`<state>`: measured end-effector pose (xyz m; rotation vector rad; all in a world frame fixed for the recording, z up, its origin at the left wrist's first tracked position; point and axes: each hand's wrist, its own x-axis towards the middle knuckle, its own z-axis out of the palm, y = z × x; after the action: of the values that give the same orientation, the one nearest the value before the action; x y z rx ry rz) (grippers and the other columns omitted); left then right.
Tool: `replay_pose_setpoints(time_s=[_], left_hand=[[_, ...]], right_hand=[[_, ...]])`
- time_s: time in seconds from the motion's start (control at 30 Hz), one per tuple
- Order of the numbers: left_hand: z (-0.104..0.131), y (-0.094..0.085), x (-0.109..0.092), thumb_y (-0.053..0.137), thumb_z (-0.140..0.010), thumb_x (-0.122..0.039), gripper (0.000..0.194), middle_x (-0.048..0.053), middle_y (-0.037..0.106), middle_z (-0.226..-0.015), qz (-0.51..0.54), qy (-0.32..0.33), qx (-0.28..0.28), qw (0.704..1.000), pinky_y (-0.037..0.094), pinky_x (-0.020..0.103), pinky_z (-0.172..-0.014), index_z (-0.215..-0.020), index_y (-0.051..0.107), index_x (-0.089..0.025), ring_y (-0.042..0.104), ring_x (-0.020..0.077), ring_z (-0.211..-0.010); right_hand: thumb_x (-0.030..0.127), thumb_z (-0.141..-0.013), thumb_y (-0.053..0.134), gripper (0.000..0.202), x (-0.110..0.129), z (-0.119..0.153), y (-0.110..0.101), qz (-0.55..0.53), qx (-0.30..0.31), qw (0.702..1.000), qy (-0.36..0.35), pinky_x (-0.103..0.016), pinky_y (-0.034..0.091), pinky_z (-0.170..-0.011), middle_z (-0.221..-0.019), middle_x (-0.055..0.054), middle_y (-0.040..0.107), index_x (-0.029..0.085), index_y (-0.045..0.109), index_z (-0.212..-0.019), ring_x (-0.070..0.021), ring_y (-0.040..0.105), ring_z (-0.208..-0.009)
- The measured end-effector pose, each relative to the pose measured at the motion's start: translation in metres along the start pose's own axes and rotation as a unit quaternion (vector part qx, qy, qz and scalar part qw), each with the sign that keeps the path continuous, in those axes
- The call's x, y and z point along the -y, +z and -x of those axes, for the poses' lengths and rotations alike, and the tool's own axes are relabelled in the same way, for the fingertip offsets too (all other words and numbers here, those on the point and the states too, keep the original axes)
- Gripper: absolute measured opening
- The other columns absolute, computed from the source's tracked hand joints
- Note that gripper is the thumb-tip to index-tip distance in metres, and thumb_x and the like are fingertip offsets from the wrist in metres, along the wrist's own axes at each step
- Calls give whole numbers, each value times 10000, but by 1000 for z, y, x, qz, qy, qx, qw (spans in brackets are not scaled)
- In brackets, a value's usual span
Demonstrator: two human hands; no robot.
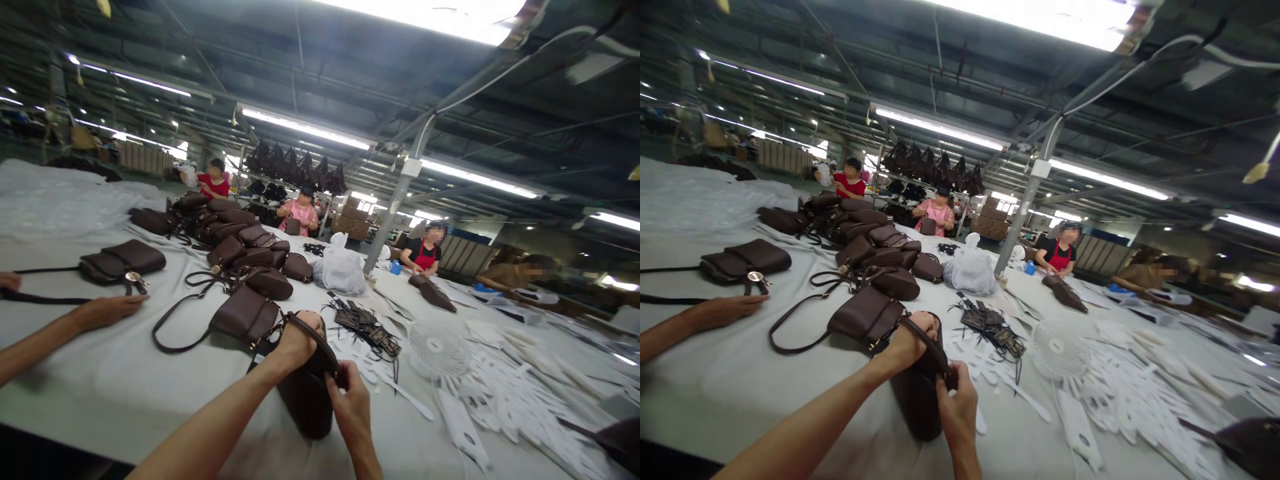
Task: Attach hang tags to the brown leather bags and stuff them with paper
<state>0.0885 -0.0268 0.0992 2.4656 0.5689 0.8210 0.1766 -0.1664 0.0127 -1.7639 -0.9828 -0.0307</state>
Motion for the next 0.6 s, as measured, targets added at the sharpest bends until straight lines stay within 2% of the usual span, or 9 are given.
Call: replay_pose_setpoints(time_s=[0.1, 0.27, 0.33, 0.47, 0.53, 0.6], left_hand=[[-1, -4, -3, 478, -774, -123, 139, 63, 621, -794, 22, -13, 16, 1000, 414, 277, -680, -700, 593, -150, 541, 170, -760], [7, 4, -8, 475, -760, -101, 112, -18, 504, -607, 39, -17, 65, 997, 318, 229, -528, -700, 546, -164, 436, 112, -559], [8, 8, -7, 459, -760, -89, 118, -30, 482, -598, 52, -9, 79, 995, 303, 224, -520, -701, 523, -168, 419, 107, -549], [3, 14, 2, 452, -797, -157, 132, -31, 476, -622, 145, -19, 129, 981, 306, 223, -523, -670, 481, -179, 415, 112, -573], [1, 17, 5, 476, -797, -185, 127, -37, 465, -625, 178, -32, 147, 972, 310, 221, -530, -670, 474, -184, 397, 110, -573], [0, 20, 3, 499, -789, -189, 110, -45, 450, -615, 193, -42, 160, 967, 314, 217, -538, -682, 475, -189, 386, 108, -568]], right_hand=[[402, -788, 559, 175, 0, 0, -8, 28, 14, 999, -14, -303, 440, -613, -652, 9, 553, 240, 494, -791, -188, 531, -624], [374, -807, 529, 148, -4, 6, -16, 62, -13, 998, -19, -312, 418, -604, -651, 9, 531, 253, 459, -757, -200, 515, -625], [346, -802, 529, 134, -3, 10, -17, 63, -13, 998, -19, -307, 419, -598, -646, 15, 517, 256, 447, -745, -196, 511, -623], [274, -751, 556, 121, -1, 12, -11, 66, -4, 998, -5, -292, 430, -572, -627, 24, 526, 260, 440, -720, -190, 528, -603], [260, -709, 601, 135, 0, 11, -7, 67, -23, 997, 10, -293, 449, -585, -681, 18, 579, 263, 497, -794, -197, 561, -625], [280, -685, 648, 270, 2, 10, -2, 69, -70, 995, 16, -306, 475, -651, -805, -6, 638, 263, 548, -935, -218, 605, -714]])
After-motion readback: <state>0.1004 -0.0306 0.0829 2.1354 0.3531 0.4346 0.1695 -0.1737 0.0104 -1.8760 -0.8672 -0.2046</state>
